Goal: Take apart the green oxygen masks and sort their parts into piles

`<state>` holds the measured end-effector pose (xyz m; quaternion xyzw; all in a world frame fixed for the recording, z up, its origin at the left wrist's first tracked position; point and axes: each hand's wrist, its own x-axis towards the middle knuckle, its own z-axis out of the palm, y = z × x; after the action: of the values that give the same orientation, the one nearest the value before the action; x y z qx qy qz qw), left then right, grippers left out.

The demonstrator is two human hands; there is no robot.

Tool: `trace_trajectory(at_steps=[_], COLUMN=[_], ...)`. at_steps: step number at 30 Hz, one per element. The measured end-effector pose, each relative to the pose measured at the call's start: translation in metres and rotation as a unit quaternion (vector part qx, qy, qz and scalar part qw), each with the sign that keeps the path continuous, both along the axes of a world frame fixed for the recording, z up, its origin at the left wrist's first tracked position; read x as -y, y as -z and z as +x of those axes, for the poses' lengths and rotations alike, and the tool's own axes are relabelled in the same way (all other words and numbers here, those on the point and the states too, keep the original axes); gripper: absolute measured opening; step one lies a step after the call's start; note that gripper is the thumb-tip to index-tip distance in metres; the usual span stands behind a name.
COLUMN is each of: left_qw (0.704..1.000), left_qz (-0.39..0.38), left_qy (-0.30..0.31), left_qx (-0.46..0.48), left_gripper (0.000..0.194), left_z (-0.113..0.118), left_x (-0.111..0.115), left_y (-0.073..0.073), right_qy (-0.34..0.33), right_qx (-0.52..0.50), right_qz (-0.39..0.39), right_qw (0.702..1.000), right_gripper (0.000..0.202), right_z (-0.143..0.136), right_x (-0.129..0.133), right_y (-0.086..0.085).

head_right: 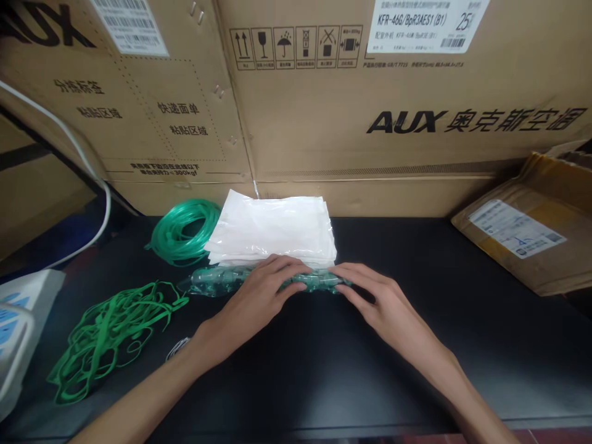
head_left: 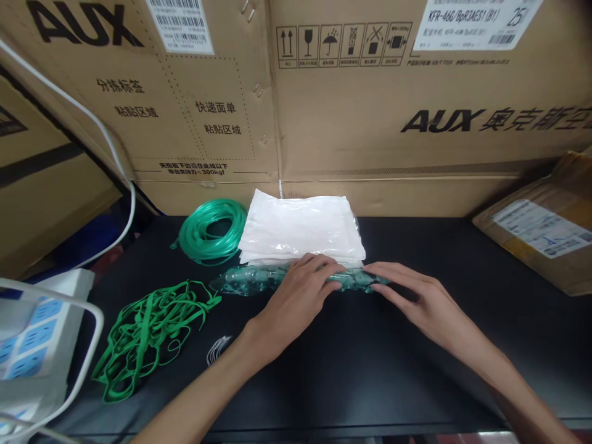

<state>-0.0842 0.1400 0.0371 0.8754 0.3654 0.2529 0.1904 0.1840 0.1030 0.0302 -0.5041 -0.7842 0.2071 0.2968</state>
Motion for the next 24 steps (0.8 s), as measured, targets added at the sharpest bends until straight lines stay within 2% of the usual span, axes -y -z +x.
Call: trace_trajectory(at_steps=[4,9,14,19,24], left_qw=[1.0,0.999,0.999,0.999,1.0], left_qz=[-0.017,-0.023,-0.021,-0.014,0.015], left_qy=[0.0,0.0,-0.007,-0.003,-0.006], left_qx=[0.017,0.025,0.033,0.032,0.027], left_gripper=[0.024,0.022,0.021,0.018,0.021], left_z=[-0.001,-0.002,-0.002,-0.004,-0.002], left_x=[-0.002,-0.002,-0.001,-0.004,0.001], left_y=[0.0,0.002,0.003,0.004,0.002], right_qy=[-0.016,-0.027,0.002,0.045,0.04], right_qx=[0.009,0.051,0.096,0.152,0.173], right_qz=[-0.001,0.044,0.099,0.141,0.164], right_qw=[1.0,0.997,0.99,0.977,0.97], right_gripper=[0.034,0.032,0.031,0.039,0.042], right_z=[-0.006,-0.011,-0.017,-0.023,-0.026], right_x=[-0.003,-0.006,0.001,0.011,0.01], right_y=[-0.001,0.001,0.017,0.037,0.038])
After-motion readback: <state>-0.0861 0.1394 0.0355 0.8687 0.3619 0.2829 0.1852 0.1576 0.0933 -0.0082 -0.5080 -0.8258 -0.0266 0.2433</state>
